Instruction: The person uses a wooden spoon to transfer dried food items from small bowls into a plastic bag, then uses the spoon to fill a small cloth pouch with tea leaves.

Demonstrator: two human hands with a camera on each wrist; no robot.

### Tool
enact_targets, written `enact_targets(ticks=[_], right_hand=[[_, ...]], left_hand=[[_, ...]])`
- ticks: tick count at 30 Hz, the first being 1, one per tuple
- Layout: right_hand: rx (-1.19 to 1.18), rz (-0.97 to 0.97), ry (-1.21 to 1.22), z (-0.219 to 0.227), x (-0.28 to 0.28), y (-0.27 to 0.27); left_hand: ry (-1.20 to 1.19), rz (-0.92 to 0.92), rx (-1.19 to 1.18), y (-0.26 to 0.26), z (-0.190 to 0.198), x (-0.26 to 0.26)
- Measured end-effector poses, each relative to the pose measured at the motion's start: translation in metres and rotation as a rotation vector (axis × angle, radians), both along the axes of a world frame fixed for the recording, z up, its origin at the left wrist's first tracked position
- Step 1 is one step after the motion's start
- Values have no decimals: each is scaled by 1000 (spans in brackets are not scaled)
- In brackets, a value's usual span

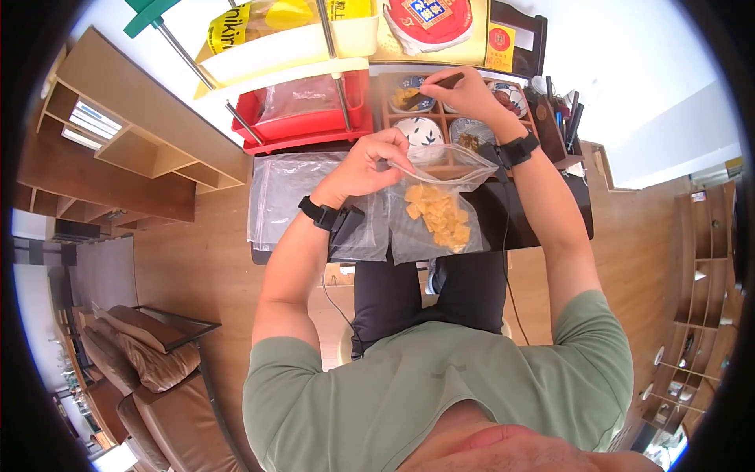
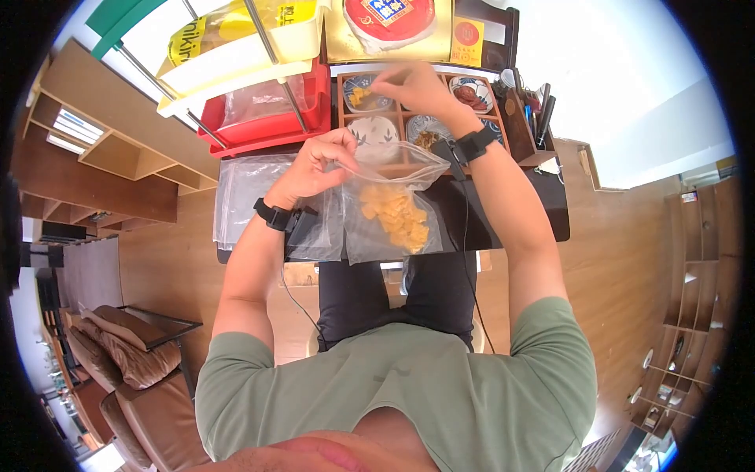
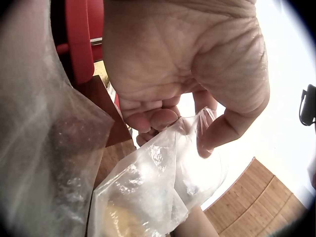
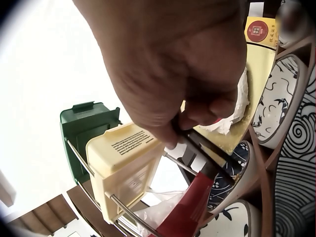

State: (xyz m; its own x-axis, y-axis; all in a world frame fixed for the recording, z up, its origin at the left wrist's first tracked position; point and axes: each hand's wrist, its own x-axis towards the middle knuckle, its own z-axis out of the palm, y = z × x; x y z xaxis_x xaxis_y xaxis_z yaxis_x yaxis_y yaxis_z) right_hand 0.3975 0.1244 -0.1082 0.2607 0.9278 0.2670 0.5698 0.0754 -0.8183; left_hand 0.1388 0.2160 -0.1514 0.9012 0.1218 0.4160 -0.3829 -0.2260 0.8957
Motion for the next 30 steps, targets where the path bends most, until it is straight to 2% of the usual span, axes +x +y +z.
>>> enact_targets(ticks=[2, 4, 8, 13, 17, 19, 23, 30], right_hand=[[-34, 38, 14, 3, -5, -2], [40, 91, -174, 2, -5, -2], [75, 124, -256, 7, -4, -6], [90, 3, -318, 8, -2, -13], [85, -16, -313, 7, 0, -13], [31, -59, -199, 7, -1, -13], [-13, -131, -120, 6, -1, -6], [-63, 4, -43, 9, 12, 11]], left_hand=[[2, -4, 6, 0, 0, 0], [-2, 0, -2, 0, 2, 0], [-4, 0, 2, 1, 1, 0], [-9, 0, 7, 0, 0, 0], [-4, -5, 3, 0, 1, 0], [8, -4, 0, 0, 2, 0], [10, 1, -9, -1, 4, -1], [0, 9, 11, -1, 3, 0]])
